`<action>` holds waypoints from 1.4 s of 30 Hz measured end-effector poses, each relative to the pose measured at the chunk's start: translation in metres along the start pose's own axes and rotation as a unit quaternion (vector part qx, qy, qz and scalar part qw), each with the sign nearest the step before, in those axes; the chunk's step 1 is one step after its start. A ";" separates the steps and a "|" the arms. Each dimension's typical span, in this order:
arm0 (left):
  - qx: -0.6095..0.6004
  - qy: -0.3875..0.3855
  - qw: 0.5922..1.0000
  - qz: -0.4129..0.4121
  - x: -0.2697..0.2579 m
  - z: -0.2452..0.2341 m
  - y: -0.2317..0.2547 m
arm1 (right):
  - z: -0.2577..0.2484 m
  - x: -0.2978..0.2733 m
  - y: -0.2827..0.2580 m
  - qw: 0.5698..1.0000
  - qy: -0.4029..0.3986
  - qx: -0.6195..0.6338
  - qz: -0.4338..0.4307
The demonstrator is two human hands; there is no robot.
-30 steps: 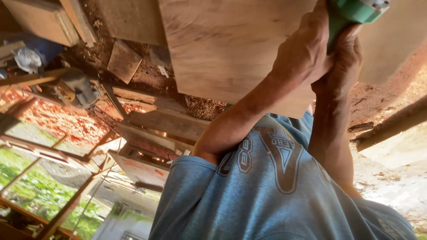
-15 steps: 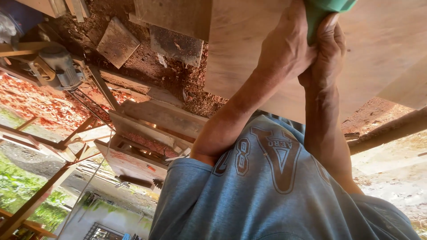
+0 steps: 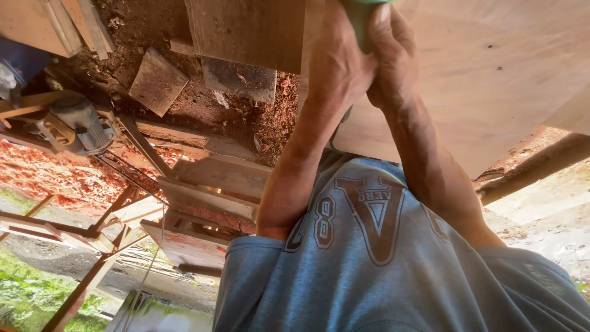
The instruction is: The person uses a handheld electric sander to smooth the surface of a large wooden board. They move the sander back and forth across the wood, generating sawdust, while standing in a workshop environment.
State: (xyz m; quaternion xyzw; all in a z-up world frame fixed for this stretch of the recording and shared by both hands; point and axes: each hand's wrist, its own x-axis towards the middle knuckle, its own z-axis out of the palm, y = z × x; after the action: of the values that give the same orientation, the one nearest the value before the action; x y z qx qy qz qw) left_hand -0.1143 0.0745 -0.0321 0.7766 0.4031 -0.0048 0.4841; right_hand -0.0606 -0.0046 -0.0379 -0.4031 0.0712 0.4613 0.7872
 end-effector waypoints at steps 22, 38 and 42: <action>-0.001 0.012 1.000 -0.011 -0.031 -0.017 -0.003 | 0.009 -0.020 0.025 0.999 -0.031 0.018 0.024; 0.044 -0.092 0.995 0.020 -0.072 0.124 0.086 | -0.114 -0.093 -0.068 0.997 0.056 0.051 -0.015; 0.057 -0.103 0.993 0.022 -0.081 0.155 0.102 | -0.141 -0.106 -0.081 0.995 0.071 0.068 -0.036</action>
State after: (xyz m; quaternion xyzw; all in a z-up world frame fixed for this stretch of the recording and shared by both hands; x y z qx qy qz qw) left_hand -0.0453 -0.1138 -0.0057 0.8071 0.3327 -0.0973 0.4780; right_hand -0.0206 -0.1945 -0.0338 -0.3828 0.1432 0.3966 0.8220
